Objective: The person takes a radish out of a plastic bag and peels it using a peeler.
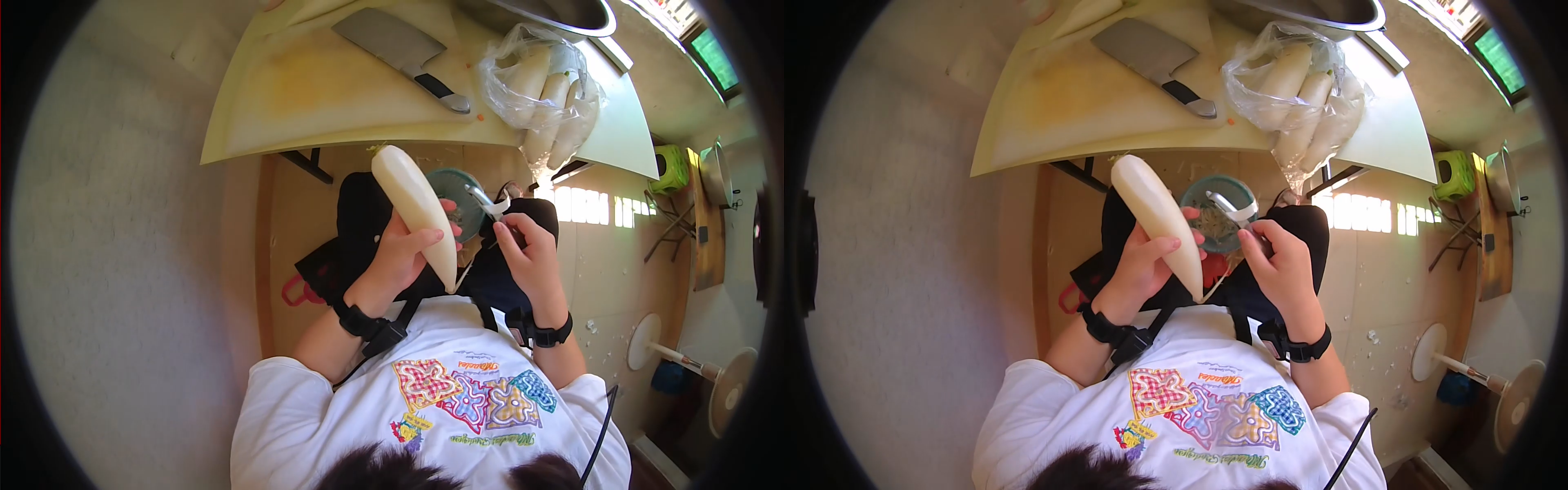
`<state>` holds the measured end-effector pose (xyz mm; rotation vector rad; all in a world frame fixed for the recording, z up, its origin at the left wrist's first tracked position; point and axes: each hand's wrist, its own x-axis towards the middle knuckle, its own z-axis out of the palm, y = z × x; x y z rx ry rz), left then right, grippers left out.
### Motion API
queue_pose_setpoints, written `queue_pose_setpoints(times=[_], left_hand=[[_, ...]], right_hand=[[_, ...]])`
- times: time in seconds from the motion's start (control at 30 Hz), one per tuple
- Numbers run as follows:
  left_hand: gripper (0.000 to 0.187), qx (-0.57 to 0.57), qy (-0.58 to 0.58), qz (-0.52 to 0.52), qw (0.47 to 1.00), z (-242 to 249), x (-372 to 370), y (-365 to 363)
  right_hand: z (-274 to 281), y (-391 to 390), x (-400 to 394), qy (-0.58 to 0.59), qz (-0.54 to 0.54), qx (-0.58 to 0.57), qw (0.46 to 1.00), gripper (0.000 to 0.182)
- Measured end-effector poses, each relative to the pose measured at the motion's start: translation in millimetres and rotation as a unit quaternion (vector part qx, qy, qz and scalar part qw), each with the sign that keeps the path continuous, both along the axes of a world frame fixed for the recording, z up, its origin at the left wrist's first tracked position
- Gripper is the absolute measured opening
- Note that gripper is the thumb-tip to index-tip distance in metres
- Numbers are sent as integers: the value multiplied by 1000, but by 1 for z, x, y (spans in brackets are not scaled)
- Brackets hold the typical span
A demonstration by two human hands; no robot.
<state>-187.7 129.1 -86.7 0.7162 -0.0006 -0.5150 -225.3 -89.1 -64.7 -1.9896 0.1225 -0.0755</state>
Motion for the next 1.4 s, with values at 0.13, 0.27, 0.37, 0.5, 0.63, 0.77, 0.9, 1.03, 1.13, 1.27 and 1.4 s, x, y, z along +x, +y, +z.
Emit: queue_pose_setpoints(times=[0.13,0.27,0.37,0.5,0.63,0.77,0.9,1.03,1.13,1.27,1.4], left_hand=[[62,12,-5,-20,1000,15,3,7],[69,27,14,-71,997,26,1,4],[67,38,24,-151,988,24,0,5],[67,45,26,-153,987,32,-3,-3],[69,73,0,-158,985,29,1,-3],[67,167,-46,-131,976,30,1,-4],[63,145,-43,-140,978,20,2,3],[62,126,-44,-156,979,17,2,8],[63,120,-30,-150,981,13,0,8],[72,72,-6,-99,992,11,-6,2],[68,43,-8,-114,992,9,-2,6]], right_hand=[[2,9,0,-75,-20,-136,988,18],[-3,14,2,-124,-14,-179,976,18],[-2,19,2,-133,-26,-175,975,19],[0,19,3,-132,-19,-168,977,19],[3,12,3,-117,-53,-65,990,18],[2,1,-2,-60,-40,138,988,19],[17,2,-2,-96,0,161,982,19],[26,-3,1,-135,66,48,987,22],[24,-5,3,-133,90,1,987,24],[25,-8,7,-162,132,-11,978,25],[21,-11,9,-123,173,4,977,27]])
